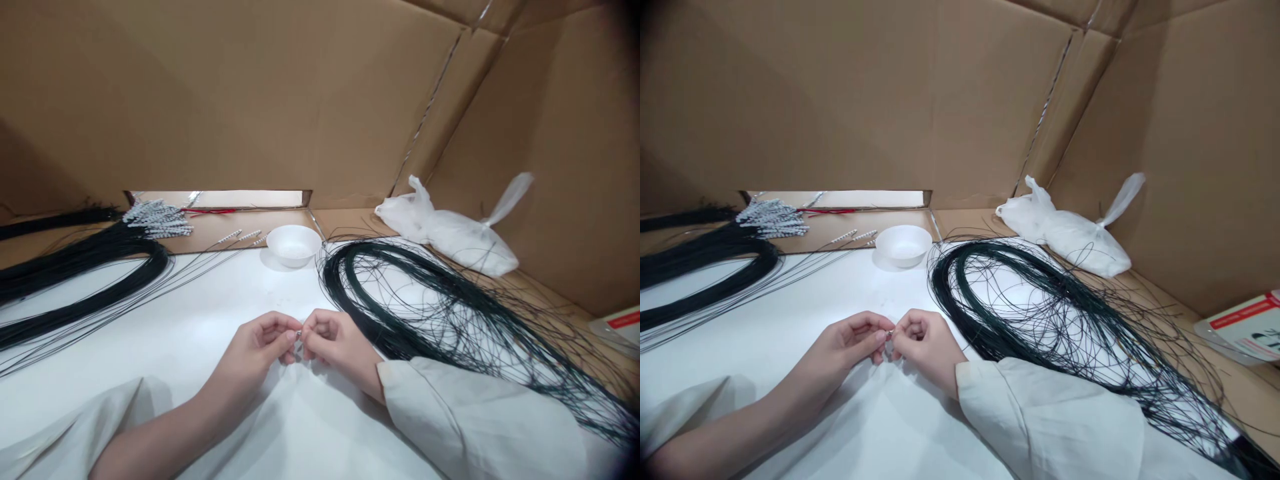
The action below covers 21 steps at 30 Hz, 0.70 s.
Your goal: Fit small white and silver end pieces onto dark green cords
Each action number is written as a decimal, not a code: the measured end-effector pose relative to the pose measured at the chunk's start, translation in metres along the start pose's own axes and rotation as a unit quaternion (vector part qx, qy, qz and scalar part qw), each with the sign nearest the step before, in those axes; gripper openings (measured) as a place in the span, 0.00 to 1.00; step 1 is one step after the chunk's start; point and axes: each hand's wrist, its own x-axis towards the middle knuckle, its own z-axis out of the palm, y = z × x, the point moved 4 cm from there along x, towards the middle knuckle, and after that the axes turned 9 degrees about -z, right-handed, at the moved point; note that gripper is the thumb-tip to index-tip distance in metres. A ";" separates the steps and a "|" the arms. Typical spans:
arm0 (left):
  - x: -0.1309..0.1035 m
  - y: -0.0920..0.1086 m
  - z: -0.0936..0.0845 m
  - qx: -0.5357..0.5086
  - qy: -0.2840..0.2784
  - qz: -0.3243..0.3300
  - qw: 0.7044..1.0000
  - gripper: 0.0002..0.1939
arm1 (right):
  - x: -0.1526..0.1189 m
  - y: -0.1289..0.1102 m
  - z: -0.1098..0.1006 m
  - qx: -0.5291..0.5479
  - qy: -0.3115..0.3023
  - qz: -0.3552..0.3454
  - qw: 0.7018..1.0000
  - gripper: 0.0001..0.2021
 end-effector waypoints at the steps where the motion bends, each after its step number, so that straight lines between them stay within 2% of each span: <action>1: 0.000 0.000 0.000 -0.003 0.000 0.001 1.000 0.07 | 0.000 0.000 0.000 -0.001 -0.001 -0.003 1.000 0.03; 9: 0.002 0.000 -0.001 0.000 -0.002 0.009 1.000 0.06 | 0.000 0.001 -0.001 -0.005 -0.008 0.013 1.000 0.04; 14: 0.003 -0.003 0.002 -0.010 -0.007 0.029 1.000 0.06 | 0.000 -0.001 0.001 -0.030 -0.009 0.025 0.999 0.07; 19: 0.001 -0.002 0.002 0.011 0.024 0.056 0.998 0.06 | 0.002 0.004 0.000 -0.036 -0.017 0.010 0.999 0.13; 21: -0.001 0.001 0.000 0.044 0.045 0.085 0.994 0.05 | 0.004 0.005 0.001 -0.047 -0.025 0.015 0.998 0.16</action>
